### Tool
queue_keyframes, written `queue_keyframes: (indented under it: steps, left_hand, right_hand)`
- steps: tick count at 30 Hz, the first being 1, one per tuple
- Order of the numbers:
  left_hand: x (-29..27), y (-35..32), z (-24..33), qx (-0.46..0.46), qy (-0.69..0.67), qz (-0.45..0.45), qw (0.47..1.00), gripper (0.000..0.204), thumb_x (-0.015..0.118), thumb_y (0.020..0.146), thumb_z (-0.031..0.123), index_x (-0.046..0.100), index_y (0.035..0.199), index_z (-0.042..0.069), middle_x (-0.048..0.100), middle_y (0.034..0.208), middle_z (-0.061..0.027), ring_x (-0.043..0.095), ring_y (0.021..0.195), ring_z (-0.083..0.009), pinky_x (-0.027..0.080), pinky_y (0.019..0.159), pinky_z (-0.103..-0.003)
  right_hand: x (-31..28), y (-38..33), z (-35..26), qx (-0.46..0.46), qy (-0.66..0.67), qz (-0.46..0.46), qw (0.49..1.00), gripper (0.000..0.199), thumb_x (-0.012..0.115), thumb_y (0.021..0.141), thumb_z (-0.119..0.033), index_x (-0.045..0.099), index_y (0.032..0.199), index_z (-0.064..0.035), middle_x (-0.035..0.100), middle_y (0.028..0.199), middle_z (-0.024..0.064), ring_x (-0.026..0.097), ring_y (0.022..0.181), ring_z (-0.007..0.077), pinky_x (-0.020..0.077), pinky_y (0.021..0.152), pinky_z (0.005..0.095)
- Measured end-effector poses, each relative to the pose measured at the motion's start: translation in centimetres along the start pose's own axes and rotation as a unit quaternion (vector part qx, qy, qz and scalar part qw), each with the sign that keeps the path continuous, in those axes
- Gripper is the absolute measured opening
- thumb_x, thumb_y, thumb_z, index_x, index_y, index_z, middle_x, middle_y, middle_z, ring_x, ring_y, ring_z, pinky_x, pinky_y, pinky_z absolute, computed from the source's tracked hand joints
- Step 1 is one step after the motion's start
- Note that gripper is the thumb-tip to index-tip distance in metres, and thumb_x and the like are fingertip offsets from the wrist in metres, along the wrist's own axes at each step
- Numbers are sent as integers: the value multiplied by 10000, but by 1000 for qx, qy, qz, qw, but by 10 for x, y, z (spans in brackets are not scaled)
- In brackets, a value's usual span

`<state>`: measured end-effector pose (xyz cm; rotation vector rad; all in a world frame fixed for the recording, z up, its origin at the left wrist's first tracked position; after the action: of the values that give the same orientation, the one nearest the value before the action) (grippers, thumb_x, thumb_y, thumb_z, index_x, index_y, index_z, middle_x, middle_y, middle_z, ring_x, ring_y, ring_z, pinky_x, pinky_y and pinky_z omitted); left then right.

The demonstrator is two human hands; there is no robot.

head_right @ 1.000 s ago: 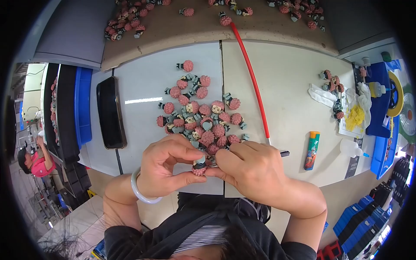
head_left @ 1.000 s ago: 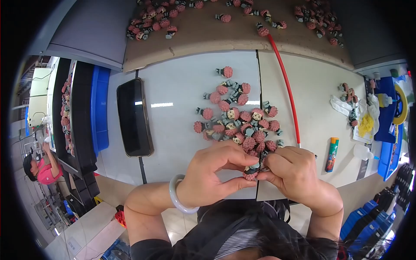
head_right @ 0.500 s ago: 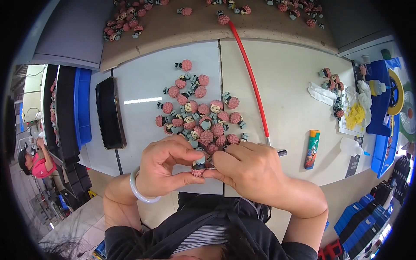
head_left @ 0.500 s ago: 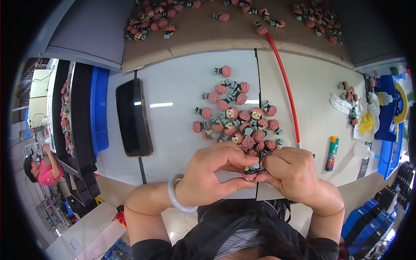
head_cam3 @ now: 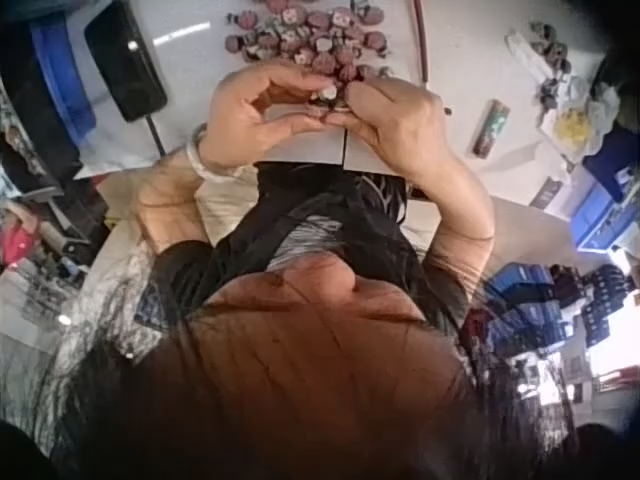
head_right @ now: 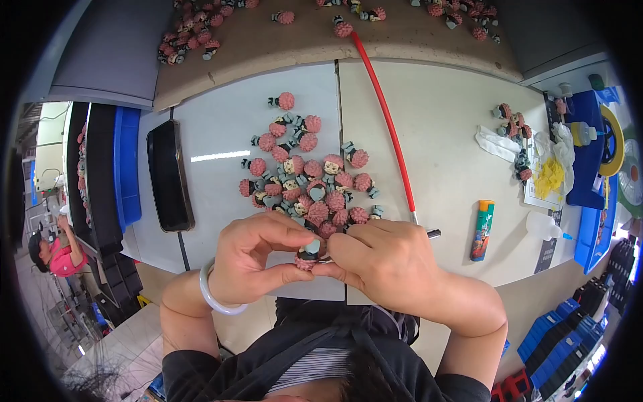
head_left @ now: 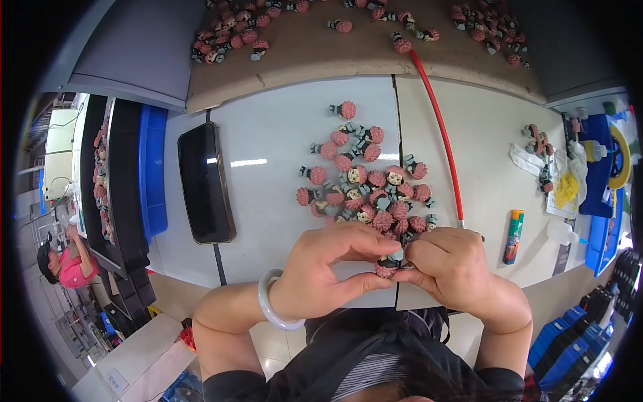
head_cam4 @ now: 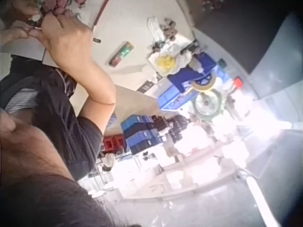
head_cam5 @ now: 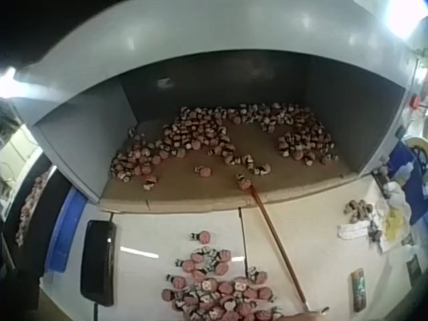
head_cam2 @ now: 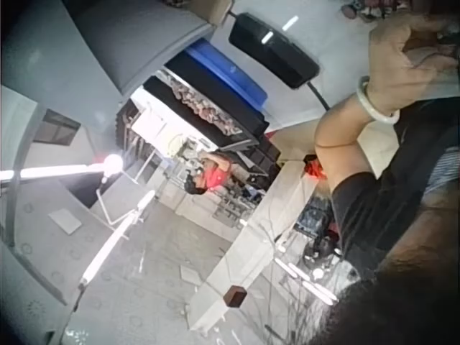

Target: Applying paint or adhesive to small strawberry-themed toy figurines using a brush.

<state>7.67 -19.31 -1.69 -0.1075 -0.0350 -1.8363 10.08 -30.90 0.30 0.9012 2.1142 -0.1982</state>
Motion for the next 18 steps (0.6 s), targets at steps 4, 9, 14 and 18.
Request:
queue_keyframes:
  steps: [4,9,14,18]
  left_hand:
    - [1,0,-7,-96,-99,-20,990,390,665,704,-87,482,1039,-1,563,1056,-156,573,1001,-232,493,844,-328]
    - [1,-1,-7,-84,-87,-20,992,375,642,726,-87,454,1036,7,561,1066,-167,567,1018,-239,497,842,-328]
    - [3,-1,-9,-71,-61,-20,995,372,634,732,-90,449,1039,10,559,1063,-172,569,1012,-242,500,836,-328]
    - [1,-1,-8,-40,-68,-1,997,367,628,733,-94,465,1046,3,560,1042,-145,583,967,-224,501,826,-331]
  right_hand:
    - [-8,-1,5,18,25,33,999,327,681,674,-330,521,675,-45,517,587,71,514,502,268,391,437,342]
    - [-8,1,4,30,11,32,999,321,684,673,-318,525,682,-39,522,579,83,517,498,273,396,441,343]
    - [-6,0,4,44,-8,20,999,311,689,675,-294,508,666,-41,513,572,81,509,492,274,388,434,346]
    - [-4,1,5,49,-4,34,998,310,690,677,-285,496,656,-43,507,569,80,502,489,277,383,431,352]
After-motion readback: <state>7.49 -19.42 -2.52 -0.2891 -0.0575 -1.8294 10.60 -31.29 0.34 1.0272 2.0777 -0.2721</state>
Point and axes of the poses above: each hand's wrist, its own y-axis towards the middle knuckle, its own x-axis out of the palm, z = x × y, the point moved 8 cm from there along y, towards the middle knuckle
